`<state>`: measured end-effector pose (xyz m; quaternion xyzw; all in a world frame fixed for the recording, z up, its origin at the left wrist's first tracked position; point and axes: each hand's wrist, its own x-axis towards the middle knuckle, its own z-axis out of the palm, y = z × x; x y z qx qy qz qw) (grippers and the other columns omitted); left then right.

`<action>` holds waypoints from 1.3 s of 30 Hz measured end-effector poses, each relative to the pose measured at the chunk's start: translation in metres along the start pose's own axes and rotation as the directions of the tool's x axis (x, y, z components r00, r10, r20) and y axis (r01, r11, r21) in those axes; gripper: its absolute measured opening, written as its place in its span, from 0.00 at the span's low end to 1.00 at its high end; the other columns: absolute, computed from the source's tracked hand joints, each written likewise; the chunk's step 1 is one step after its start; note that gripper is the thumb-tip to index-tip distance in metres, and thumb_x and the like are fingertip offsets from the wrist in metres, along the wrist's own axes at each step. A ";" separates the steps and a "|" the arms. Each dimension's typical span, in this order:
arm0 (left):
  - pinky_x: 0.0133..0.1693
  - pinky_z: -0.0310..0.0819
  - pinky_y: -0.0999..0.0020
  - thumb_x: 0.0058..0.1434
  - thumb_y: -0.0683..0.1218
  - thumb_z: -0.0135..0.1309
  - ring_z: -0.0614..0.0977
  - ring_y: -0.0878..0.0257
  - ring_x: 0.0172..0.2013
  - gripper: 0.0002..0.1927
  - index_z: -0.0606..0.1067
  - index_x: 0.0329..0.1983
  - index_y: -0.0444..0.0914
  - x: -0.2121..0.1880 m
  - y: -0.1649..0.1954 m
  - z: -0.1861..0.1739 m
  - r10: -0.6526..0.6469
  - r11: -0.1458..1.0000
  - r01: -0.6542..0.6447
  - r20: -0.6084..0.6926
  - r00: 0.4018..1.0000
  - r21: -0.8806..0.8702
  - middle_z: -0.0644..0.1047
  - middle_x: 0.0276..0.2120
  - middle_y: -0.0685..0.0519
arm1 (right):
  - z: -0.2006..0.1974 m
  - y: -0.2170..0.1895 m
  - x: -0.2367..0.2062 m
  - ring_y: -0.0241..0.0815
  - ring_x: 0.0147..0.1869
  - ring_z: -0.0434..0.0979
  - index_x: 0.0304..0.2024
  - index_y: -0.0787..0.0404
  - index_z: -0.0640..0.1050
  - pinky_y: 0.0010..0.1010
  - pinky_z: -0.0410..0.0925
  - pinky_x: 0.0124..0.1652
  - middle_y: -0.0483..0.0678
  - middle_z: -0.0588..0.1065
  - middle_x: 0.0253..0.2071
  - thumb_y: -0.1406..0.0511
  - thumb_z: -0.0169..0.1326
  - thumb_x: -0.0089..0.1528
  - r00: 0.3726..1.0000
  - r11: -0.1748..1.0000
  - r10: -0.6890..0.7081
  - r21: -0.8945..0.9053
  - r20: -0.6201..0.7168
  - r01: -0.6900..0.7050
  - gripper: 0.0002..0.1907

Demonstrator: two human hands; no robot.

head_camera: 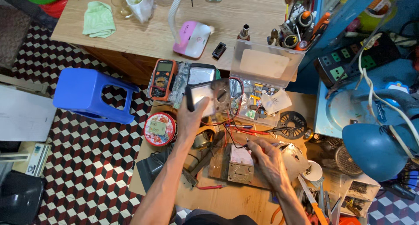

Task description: The person tests an analog multimeter by connecting red and black probes to its terminals and adjusting the dial. They briefly move a bundle of wires to a wall socket, then return to the workbench to continue testing the multimeter with the probes.

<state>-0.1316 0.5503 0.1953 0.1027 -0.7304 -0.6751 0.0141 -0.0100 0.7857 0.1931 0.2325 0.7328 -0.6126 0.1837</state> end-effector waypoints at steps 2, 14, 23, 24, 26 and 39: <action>0.32 0.80 0.65 0.52 0.58 0.63 0.85 0.61 0.34 0.29 0.75 0.50 0.36 0.022 -0.006 0.031 -0.161 0.971 0.140 0.098 0.982 0.196 0.82 0.39 0.48 | 0.010 0.000 -0.013 0.32 0.26 0.61 0.37 0.65 0.80 0.26 0.57 0.27 0.39 0.65 0.22 0.55 0.52 0.66 0.998 0.996 -0.068 0.057 0.013 0.067 0.19; 0.27 0.68 0.60 0.50 0.58 0.67 0.76 0.58 0.30 0.37 0.70 0.57 0.33 0.054 -0.012 0.059 -0.223 0.961 0.206 -0.078 0.972 -0.185 0.80 0.40 0.45 | 0.014 -0.055 0.005 0.31 0.25 0.61 0.45 0.67 0.77 0.24 0.56 0.26 0.42 0.65 0.21 0.62 0.49 0.69 0.977 0.951 -0.214 0.225 -0.016 0.212 0.14; 0.50 0.83 0.52 0.61 0.54 0.60 0.80 0.55 0.49 0.32 0.63 0.61 0.36 0.105 -0.034 -0.098 -0.338 0.814 0.062 -0.385 0.859 -0.577 0.73 0.52 0.45 | 0.012 -0.185 -0.014 0.28 0.27 0.65 0.46 0.67 0.71 0.22 0.58 0.31 0.44 0.69 0.26 0.62 0.48 0.79 0.592 0.595 -0.760 0.080 -0.269 0.800 0.13; 0.52 0.81 0.50 0.62 0.53 0.59 0.80 0.54 0.50 0.31 0.62 0.62 0.37 0.110 -0.041 -0.105 -0.361 0.799 0.074 -0.377 0.853 -0.597 0.73 0.53 0.45 | 0.016 -0.192 -0.015 0.28 0.28 0.65 0.45 0.68 0.71 0.22 0.57 0.30 0.43 0.68 0.26 0.62 0.49 0.79 0.601 0.594 -0.752 0.119 -0.269 0.796 0.14; 0.54 0.78 0.48 0.62 0.51 0.58 0.79 0.53 0.52 0.29 0.62 0.62 0.38 0.121 -0.058 -0.110 -0.400 0.773 0.120 -0.333 0.854 -0.623 0.73 0.54 0.46 | 0.024 -0.201 -0.018 0.29 0.28 0.63 0.45 0.68 0.70 0.20 0.56 0.28 0.43 0.66 0.26 0.62 0.50 0.80 0.622 0.590 -0.734 0.198 -0.274 0.783 0.14; 0.49 0.76 0.54 0.64 0.49 0.58 0.79 0.57 0.49 0.22 0.70 0.59 0.38 0.151 -0.124 -0.075 -0.567 0.672 0.361 -0.136 0.812 -0.646 0.77 0.49 0.51 | 0.029 -0.232 -0.072 0.29 0.26 0.63 0.44 0.65 0.71 0.22 0.56 0.27 0.43 0.67 0.26 0.63 0.49 0.80 0.624 0.617 -0.709 0.142 -0.328 0.774 0.12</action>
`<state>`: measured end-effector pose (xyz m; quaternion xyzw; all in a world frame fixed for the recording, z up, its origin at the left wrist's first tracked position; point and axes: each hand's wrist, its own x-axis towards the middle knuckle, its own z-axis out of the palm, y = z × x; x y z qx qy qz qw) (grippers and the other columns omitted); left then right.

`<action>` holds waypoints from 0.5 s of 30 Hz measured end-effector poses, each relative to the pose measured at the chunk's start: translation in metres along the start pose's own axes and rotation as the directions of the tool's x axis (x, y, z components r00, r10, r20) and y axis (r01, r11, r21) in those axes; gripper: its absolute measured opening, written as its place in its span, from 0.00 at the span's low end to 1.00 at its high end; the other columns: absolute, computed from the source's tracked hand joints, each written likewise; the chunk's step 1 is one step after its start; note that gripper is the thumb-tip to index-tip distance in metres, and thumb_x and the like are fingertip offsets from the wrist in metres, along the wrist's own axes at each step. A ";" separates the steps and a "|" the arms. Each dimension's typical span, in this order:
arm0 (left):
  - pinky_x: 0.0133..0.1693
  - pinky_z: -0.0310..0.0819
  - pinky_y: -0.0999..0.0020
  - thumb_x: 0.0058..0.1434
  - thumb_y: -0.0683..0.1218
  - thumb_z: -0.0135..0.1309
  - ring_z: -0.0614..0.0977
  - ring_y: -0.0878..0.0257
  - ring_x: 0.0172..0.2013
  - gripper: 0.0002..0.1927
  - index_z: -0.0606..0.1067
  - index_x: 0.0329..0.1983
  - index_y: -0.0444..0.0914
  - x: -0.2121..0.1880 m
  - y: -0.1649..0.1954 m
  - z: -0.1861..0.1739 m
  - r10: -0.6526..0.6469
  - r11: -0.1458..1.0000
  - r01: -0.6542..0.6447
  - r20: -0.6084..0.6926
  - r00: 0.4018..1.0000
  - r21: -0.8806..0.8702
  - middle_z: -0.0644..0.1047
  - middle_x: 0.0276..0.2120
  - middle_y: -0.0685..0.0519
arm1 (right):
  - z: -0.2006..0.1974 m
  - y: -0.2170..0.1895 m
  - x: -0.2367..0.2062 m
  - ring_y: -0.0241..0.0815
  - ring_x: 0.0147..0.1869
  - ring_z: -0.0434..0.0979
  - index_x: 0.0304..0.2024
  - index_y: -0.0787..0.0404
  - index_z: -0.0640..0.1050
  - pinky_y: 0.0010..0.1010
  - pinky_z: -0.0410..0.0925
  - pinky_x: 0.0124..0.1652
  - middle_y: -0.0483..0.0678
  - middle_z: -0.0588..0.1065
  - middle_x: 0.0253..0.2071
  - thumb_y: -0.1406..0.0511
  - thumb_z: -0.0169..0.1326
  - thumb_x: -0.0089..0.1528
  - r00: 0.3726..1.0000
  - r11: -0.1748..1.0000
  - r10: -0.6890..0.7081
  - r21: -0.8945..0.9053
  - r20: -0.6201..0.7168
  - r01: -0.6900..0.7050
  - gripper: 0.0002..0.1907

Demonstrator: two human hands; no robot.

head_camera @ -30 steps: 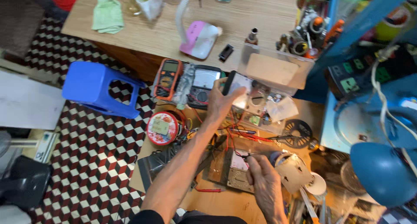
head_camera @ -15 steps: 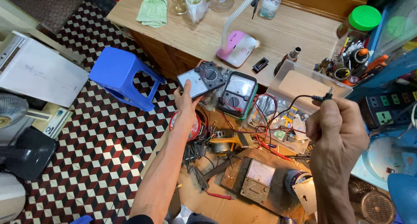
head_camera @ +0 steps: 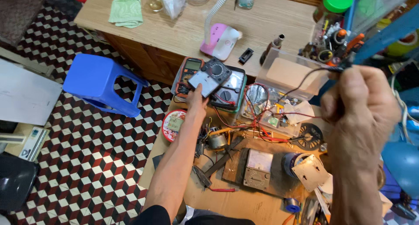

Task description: The person tests an analog multimeter by connecting red and black probes to its terminals and adjusting the dial. They briefly move a bundle of wires to a wall socket, then return to the workbench to continue testing the multimeter with the probes.

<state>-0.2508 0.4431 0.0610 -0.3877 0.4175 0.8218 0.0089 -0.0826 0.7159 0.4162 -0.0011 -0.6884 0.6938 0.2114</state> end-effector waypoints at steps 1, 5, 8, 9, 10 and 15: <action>0.47 0.77 0.56 0.64 0.50 0.57 0.79 0.57 0.47 0.22 0.71 0.59 0.36 -0.009 0.004 0.000 -0.014 0.997 0.016 -0.028 1.000 0.075 0.77 0.48 0.51 | 0.001 -0.002 0.001 0.29 0.27 0.63 0.45 0.66 0.71 0.22 0.57 0.29 0.43 0.68 0.26 0.63 0.49 0.80 0.999 0.999 -0.009 -0.051 0.034 0.010 0.12; 0.43 0.76 0.59 0.61 0.44 0.55 0.81 0.56 0.44 0.27 0.68 0.64 0.33 -0.085 0.032 0.001 0.220 0.942 -0.254 0.167 0.961 0.221 0.79 0.48 0.48 | 0.001 -0.013 0.002 0.27 0.27 0.61 0.45 0.63 0.74 0.21 0.54 0.27 0.40 0.67 0.26 0.61 0.48 0.77 0.991 0.986 0.047 -0.167 0.127 -0.025 0.12; 0.48 0.78 0.53 0.53 0.40 0.57 0.81 0.52 0.48 0.47 0.51 0.76 0.39 -0.173 0.027 0.027 0.427 0.661 -0.652 0.528 0.734 0.371 0.68 0.60 0.42 | -0.002 -0.025 -0.001 0.27 0.26 0.60 0.44 0.62 0.73 0.22 0.54 0.26 0.40 0.67 0.26 0.61 0.48 0.77 0.985 0.995 0.002 -0.100 0.171 0.015 0.11; 0.63 0.63 0.47 0.64 0.41 0.59 0.65 0.38 0.66 0.45 0.48 0.78 0.34 -0.202 0.019 0.035 0.427 0.451 -0.886 0.846 0.319 0.106 0.56 0.73 0.34 | -0.004 -0.031 -0.005 0.27 0.26 0.61 0.44 0.62 0.73 0.21 0.54 0.26 0.40 0.68 0.26 0.61 0.49 0.78 0.985 0.996 -0.027 -0.075 0.173 0.040 0.12; 0.64 0.60 0.46 0.62 0.48 0.62 0.66 0.36 0.66 0.48 0.47 0.78 0.33 -0.225 0.008 0.049 0.356 0.373 -0.928 0.921 0.159 0.016 0.57 0.71 0.32 | -0.007 -0.037 -0.010 0.28 0.26 0.62 0.43 0.63 0.72 0.21 0.54 0.26 0.41 0.68 0.26 0.61 0.49 0.80 0.983 0.997 -0.054 -0.051 0.175 0.064 0.13; 0.56 0.69 0.48 0.71 0.61 0.40 0.82 0.48 0.49 0.25 0.74 0.60 0.44 -0.235 -0.024 0.095 -0.052 0.010 -0.928 0.927 0.371 0.372 0.83 0.43 0.47 | -0.054 -0.081 -0.059 0.30 0.25 0.63 0.45 0.62 0.74 0.24 0.56 0.26 0.43 0.69 0.25 0.61 0.49 0.78 0.966 0.970 -0.242 0.002 0.093 0.243 0.12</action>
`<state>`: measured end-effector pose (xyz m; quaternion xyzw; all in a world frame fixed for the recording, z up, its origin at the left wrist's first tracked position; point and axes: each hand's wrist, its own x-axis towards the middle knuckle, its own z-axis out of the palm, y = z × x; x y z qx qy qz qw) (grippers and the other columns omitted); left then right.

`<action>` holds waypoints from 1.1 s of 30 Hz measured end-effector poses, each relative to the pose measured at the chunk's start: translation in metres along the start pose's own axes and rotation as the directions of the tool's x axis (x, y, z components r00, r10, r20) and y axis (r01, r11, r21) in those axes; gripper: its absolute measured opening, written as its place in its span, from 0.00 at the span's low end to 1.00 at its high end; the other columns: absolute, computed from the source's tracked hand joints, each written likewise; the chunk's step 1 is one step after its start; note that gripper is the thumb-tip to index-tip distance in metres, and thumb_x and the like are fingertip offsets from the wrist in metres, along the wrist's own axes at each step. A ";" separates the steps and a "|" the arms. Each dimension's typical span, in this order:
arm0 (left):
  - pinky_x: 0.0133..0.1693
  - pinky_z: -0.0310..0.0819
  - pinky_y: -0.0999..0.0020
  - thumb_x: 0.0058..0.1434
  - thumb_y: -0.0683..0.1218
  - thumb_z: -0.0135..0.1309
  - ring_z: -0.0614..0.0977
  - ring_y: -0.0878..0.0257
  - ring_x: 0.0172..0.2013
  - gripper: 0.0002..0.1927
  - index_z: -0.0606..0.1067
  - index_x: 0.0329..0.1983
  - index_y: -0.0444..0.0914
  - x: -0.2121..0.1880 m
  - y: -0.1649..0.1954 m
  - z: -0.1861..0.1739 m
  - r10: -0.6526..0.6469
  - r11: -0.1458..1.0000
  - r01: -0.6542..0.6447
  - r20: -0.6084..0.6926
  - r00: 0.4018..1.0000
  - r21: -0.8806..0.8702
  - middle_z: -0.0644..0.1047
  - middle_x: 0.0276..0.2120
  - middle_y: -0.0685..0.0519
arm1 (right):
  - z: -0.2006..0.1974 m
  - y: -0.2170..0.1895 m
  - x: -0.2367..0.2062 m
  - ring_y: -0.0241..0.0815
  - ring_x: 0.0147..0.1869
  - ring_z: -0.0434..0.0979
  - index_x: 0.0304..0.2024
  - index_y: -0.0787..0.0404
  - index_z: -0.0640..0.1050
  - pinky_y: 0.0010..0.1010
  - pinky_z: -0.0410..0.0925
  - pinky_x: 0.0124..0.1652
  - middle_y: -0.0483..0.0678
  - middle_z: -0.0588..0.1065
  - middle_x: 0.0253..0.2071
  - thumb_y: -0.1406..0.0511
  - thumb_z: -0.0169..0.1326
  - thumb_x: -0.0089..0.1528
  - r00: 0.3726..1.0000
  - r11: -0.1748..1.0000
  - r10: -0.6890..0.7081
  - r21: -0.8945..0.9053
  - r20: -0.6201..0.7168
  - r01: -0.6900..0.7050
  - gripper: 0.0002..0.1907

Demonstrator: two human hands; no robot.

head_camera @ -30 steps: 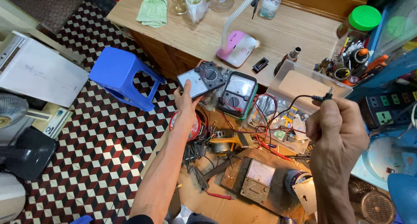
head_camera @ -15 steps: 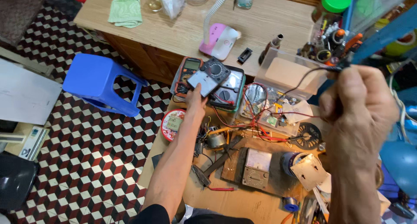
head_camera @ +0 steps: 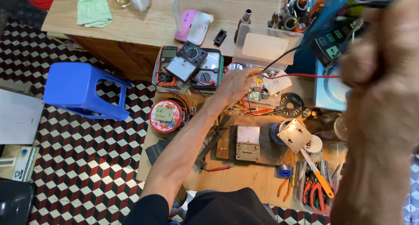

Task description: The person tests an analog multimeter by connecting red and black probes to its terminals and adjusting the dial. They briefly move a bundle of wires to a wall socket, then return to the workbench to continue testing the multimeter with the probes.

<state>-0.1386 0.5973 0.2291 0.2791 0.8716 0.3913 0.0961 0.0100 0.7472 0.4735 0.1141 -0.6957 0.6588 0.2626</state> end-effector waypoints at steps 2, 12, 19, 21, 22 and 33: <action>0.50 0.70 0.48 0.72 0.61 0.39 0.83 0.49 0.44 0.24 0.78 0.53 0.43 0.000 -0.022 0.005 -0.048 0.999 0.049 -0.044 0.998 0.024 0.83 0.39 0.45 | -0.027 -0.023 -0.034 0.31 0.25 0.64 0.45 0.62 0.75 0.24 0.57 0.25 0.44 0.69 0.25 0.61 0.49 0.77 0.998 0.998 -0.039 -0.054 -0.056 0.036 0.12; 0.36 0.79 0.57 0.72 0.47 0.40 0.84 0.51 0.30 0.13 0.76 0.50 0.43 -0.059 0.023 -0.032 0.002 0.994 -0.018 -0.143 0.990 -0.110 0.80 0.30 0.47 | -0.128 -0.014 -0.189 0.36 0.23 0.66 0.49 0.61 0.80 0.29 0.60 0.24 0.48 0.71 0.24 0.60 0.50 0.74 0.848 0.678 0.345 -0.519 -0.401 -0.521 0.13; 0.30 0.77 0.45 0.53 0.44 0.52 0.82 0.42 0.25 0.19 0.81 0.47 0.52 -0.247 0.040 0.104 0.020 0.995 -0.067 0.496 0.868 0.078 0.80 0.24 0.42 | -0.171 0.012 -0.261 0.39 0.22 0.68 0.51 0.61 0.83 0.33 0.63 0.23 0.51 0.72 0.23 0.59 0.50 0.71 0.517 0.190 0.797 -0.684 -0.312 -0.705 0.15; 0.38 0.79 0.48 0.61 0.46 0.52 0.84 0.42 0.35 0.10 0.81 0.40 0.38 -0.286 0.014 0.151 -0.136 0.963 -0.084 0.734 0.666 0.255 0.80 0.30 0.40 | -0.151 0.069 -0.280 0.38 0.22 0.68 0.43 0.58 0.83 0.32 0.63 0.23 0.46 0.72 0.23 0.55 0.51 0.69 0.358 0.098 0.912 -0.737 -0.203 -0.668 0.16; 0.40 0.78 0.47 0.59 0.45 0.52 0.83 0.42 0.38 0.11 0.79 0.42 0.38 -0.294 -0.006 0.170 -0.149 0.966 -0.045 0.689 0.709 0.256 0.81 0.34 0.40 | -0.135 0.103 -0.291 0.36 0.23 0.66 0.40 0.60 0.83 0.30 0.62 0.24 0.46 0.71 0.20 0.57 0.50 0.66 0.453 0.271 0.889 -0.720 -0.068 -0.638 0.16; 0.47 0.79 0.60 0.57 0.48 0.60 0.85 0.51 0.44 0.39 0.60 0.71 0.35 -0.253 -0.112 0.255 -0.610 0.711 0.647 0.216 0.762 -0.275 0.77 0.52 0.39 | -0.071 0.293 -0.372 0.63 0.36 0.80 0.40 0.66 0.80 0.49 0.69 0.39 0.64 0.78 0.29 0.55 0.52 0.68 0.494 0.231 0.857 -0.745 -0.149 -0.626 0.19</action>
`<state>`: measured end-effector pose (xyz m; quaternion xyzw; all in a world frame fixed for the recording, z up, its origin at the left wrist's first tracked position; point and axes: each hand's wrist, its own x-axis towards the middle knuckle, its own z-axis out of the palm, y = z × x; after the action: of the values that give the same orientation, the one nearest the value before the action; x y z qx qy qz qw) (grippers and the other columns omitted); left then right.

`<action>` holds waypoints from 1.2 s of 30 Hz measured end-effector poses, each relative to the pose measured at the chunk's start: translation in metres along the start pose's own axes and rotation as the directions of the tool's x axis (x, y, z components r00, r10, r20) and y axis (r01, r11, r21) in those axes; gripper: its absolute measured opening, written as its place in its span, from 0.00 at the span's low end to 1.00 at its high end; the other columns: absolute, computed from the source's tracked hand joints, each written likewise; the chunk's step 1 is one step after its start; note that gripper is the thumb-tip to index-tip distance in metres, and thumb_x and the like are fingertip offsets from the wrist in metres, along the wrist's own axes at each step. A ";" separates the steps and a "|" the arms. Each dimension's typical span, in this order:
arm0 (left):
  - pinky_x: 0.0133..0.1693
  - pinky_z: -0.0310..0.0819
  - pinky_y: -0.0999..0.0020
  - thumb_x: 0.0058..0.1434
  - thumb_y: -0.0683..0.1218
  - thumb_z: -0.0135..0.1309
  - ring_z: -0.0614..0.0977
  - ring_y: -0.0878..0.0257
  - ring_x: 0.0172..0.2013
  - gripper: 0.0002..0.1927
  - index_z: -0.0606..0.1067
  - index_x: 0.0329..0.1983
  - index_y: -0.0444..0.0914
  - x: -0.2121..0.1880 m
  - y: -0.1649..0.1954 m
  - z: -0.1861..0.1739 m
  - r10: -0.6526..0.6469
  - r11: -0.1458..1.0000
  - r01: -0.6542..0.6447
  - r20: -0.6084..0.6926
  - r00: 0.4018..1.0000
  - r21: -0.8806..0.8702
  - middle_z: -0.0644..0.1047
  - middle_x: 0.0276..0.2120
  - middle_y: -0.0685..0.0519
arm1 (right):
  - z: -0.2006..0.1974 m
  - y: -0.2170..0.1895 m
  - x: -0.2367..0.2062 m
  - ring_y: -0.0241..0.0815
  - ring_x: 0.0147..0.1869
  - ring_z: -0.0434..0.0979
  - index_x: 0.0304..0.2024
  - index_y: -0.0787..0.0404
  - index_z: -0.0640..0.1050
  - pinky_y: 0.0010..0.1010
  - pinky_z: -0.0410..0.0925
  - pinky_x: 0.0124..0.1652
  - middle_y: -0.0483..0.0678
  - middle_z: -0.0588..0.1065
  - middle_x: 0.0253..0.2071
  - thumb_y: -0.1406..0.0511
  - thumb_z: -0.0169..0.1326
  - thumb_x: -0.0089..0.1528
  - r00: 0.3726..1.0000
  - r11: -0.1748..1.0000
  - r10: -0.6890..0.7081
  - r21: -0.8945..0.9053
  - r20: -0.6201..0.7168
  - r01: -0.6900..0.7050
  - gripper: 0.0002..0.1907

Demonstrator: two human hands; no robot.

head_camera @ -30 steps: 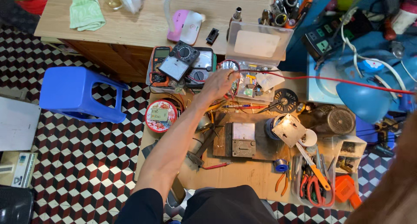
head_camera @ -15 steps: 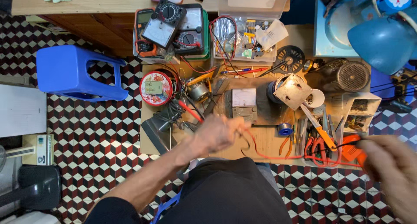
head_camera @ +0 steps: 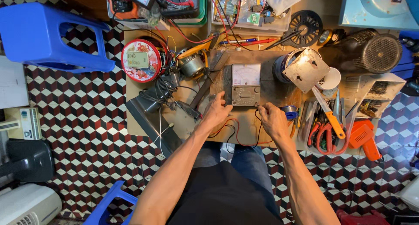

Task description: The person tests an analog multimeter by connecting red and black probes to its terminals and adjusting the dial. They briefly move a bundle of wires to a wall socket, then return to the workbench to continue testing the multimeter with the probes.

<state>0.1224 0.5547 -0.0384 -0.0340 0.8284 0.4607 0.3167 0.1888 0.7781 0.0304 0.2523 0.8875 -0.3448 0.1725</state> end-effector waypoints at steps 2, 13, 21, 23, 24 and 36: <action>0.43 0.79 0.63 0.57 0.45 0.60 0.84 0.56 0.43 0.43 0.54 0.73 0.35 0.007 0.003 0.011 -0.014 0.967 0.031 0.068 0.998 -0.253 0.77 0.50 0.41 | 0.004 0.001 0.009 0.63 0.36 0.80 0.40 0.66 0.81 0.49 0.70 0.39 0.64 0.78 0.30 0.55 0.52 0.67 1.000 1.000 -0.014 0.000 0.009 0.014 0.19; 0.38 0.79 0.68 0.57 0.42 0.62 0.84 0.60 0.38 0.44 0.56 0.76 0.36 0.010 0.014 0.024 0.047 0.963 -0.048 -0.010 0.999 -0.267 0.81 0.42 0.44 | -0.004 0.005 0.039 0.49 0.32 0.80 0.40 0.67 0.83 0.42 0.71 0.37 0.59 0.79 0.28 0.57 0.53 0.64 0.983 0.995 0.075 0.050 0.170 -0.085 0.19; 0.38 0.79 0.69 0.57 0.43 0.64 0.84 0.61 0.38 0.42 0.60 0.74 0.36 0.014 0.005 0.024 0.069 0.959 -0.079 -0.048 0.996 -0.272 0.79 0.44 0.46 | 0.011 0.006 0.076 0.49 0.31 0.80 0.37 0.67 0.83 0.42 0.72 0.38 0.60 0.80 0.28 0.57 0.54 0.63 0.933 0.964 0.262 -0.027 0.247 -0.264 0.18; 0.36 0.78 0.69 0.57 0.43 0.63 0.83 0.61 0.38 0.43 0.59 0.75 0.36 0.019 0.003 0.024 0.037 0.942 -0.038 -0.009 0.999 -0.333 0.79 0.43 0.46 | 0.019 0.004 0.075 0.53 0.33 0.80 0.38 0.67 0.84 0.42 0.71 0.40 0.63 0.78 0.30 0.58 0.56 0.62 0.982 0.989 0.131 -0.081 0.135 -0.121 0.16; 0.36 0.78 0.69 0.57 0.43 0.63 0.83 0.61 0.38 0.43 0.59 0.75 0.36 0.021 0.002 0.023 0.021 0.932 -0.016 0.011 1.000 -0.362 0.79 0.43 0.46 | 0.021 0.003 0.074 0.55 0.34 0.80 0.38 0.67 0.84 0.43 0.70 0.41 0.65 0.77 0.32 0.59 0.57 0.61 0.995 0.992 0.059 -0.113 0.082 -0.050 0.16; 0.36 0.78 0.68 0.58 0.44 0.62 0.85 0.61 0.36 0.41 0.62 0.75 0.38 0.022 0.011 0.009 0.084 0.942 -0.066 0.040 0.996 -0.328 0.81 0.39 0.47 | -0.007 -0.015 0.061 0.40 0.27 0.71 0.30 0.65 0.76 0.34 0.67 0.28 0.51 0.73 0.23 0.52 0.64 0.59 0.985 0.976 0.123 0.163 0.121 -0.142 0.23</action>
<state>0.1055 0.5728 -0.0456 -0.0423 0.7327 0.6039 0.3108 0.1297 0.7940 0.0141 0.3057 0.8249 -0.4209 0.2214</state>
